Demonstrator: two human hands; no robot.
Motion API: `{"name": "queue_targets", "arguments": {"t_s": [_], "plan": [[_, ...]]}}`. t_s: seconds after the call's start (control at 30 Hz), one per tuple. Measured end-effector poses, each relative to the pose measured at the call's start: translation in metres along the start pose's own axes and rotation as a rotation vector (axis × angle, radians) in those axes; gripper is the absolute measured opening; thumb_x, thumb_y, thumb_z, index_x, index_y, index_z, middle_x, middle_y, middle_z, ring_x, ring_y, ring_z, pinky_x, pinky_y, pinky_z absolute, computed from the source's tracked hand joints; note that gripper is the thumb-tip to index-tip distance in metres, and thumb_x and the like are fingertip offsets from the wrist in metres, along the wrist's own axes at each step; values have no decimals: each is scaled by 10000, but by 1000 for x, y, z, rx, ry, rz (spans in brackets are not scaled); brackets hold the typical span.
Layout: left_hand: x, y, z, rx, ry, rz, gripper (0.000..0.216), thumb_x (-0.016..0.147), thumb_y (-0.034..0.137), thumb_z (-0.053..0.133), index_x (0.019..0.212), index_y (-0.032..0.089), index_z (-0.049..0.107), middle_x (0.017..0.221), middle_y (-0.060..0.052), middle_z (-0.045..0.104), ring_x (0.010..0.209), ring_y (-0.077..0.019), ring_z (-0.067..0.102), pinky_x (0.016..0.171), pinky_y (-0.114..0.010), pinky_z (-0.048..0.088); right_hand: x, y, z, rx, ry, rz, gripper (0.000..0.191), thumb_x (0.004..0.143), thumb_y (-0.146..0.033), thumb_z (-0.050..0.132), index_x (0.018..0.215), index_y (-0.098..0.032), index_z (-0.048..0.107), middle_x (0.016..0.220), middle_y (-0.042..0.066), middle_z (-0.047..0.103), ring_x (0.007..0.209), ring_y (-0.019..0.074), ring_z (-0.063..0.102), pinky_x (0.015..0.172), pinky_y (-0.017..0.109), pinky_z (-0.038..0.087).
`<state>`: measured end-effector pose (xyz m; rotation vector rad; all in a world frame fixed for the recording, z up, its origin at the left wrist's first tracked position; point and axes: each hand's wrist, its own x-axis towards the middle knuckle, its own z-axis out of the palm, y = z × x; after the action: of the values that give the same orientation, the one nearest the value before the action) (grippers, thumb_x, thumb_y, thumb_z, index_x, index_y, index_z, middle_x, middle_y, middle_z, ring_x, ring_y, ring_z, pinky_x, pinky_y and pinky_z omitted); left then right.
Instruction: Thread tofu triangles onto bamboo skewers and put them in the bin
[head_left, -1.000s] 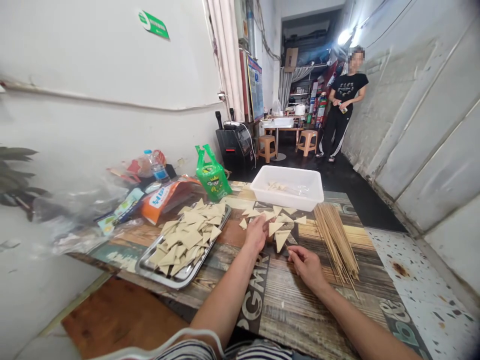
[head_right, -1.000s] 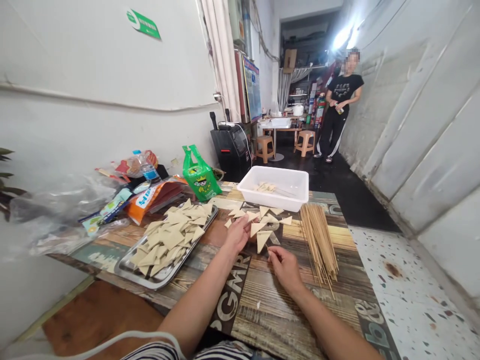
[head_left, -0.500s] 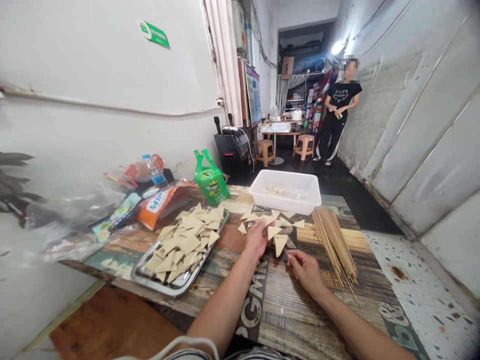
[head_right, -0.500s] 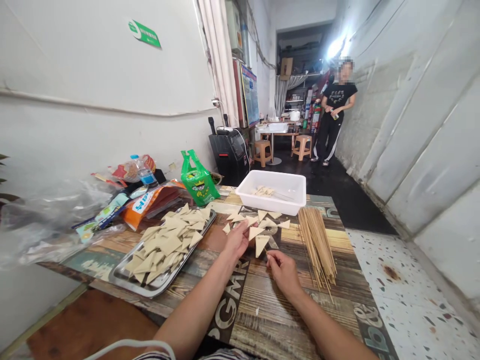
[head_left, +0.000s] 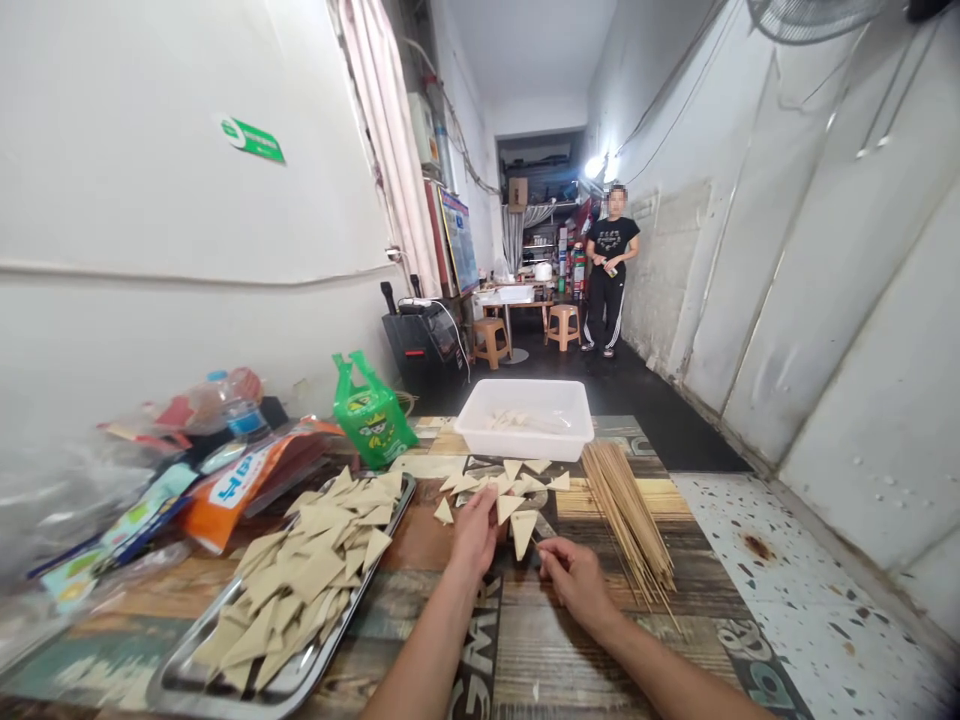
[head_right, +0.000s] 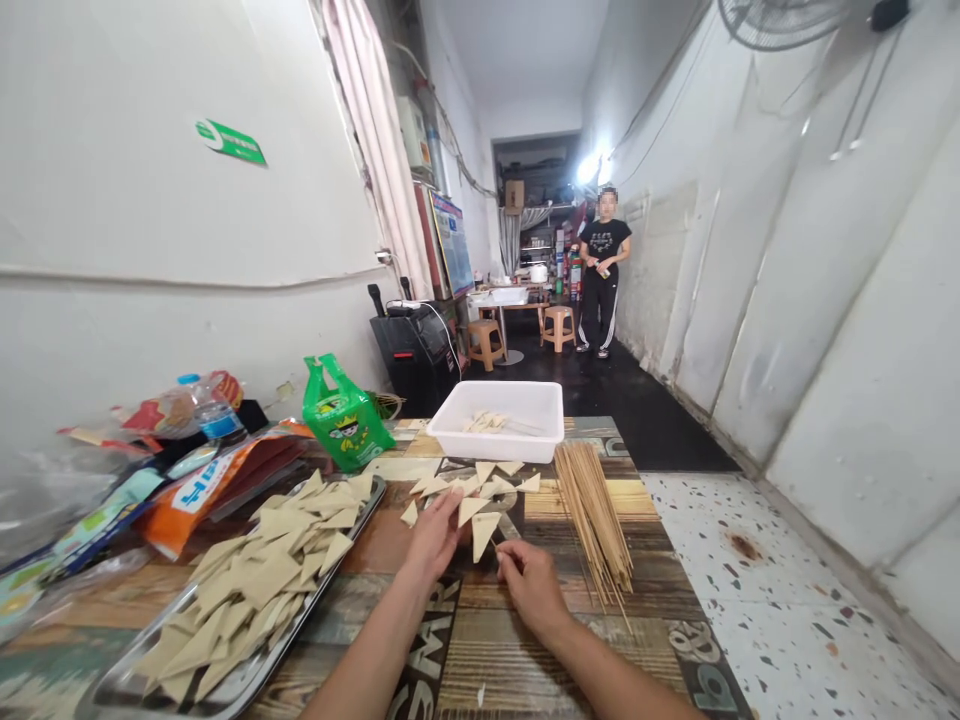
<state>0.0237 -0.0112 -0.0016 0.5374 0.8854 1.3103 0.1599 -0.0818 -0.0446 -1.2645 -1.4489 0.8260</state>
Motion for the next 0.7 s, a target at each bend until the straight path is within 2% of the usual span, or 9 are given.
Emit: {"name": "queue_targets", "arguments": {"t_s": [0.17,0.43,0.7], "plan": [[4,-1,-2,73,-20,26,161,720,118,597,876,156,614,788,-52,676,670,-134,628,653,-234,505,1,3,1,-19,9,-19,241,796,-298,461,732,-151,641,542,4,585,511,127,535,514,212,403],[4,3,-6,139,56,-8,70,703,152,621,773,145,617,672,-28,661,556,-115,600,569,-217,480,0,-1,1,-83,-16,-45,231,804,-263,449,739,-152,642,576,14,595,559,139,546,548,212,392],[15,-3,-14,84,64,27,129,663,154,659,776,116,609,709,-57,669,587,-124,616,582,-228,486,0,-7,-1,-166,-28,-79,220,799,-229,447,737,-157,646,592,12,596,580,134,541,570,207,379]]}}
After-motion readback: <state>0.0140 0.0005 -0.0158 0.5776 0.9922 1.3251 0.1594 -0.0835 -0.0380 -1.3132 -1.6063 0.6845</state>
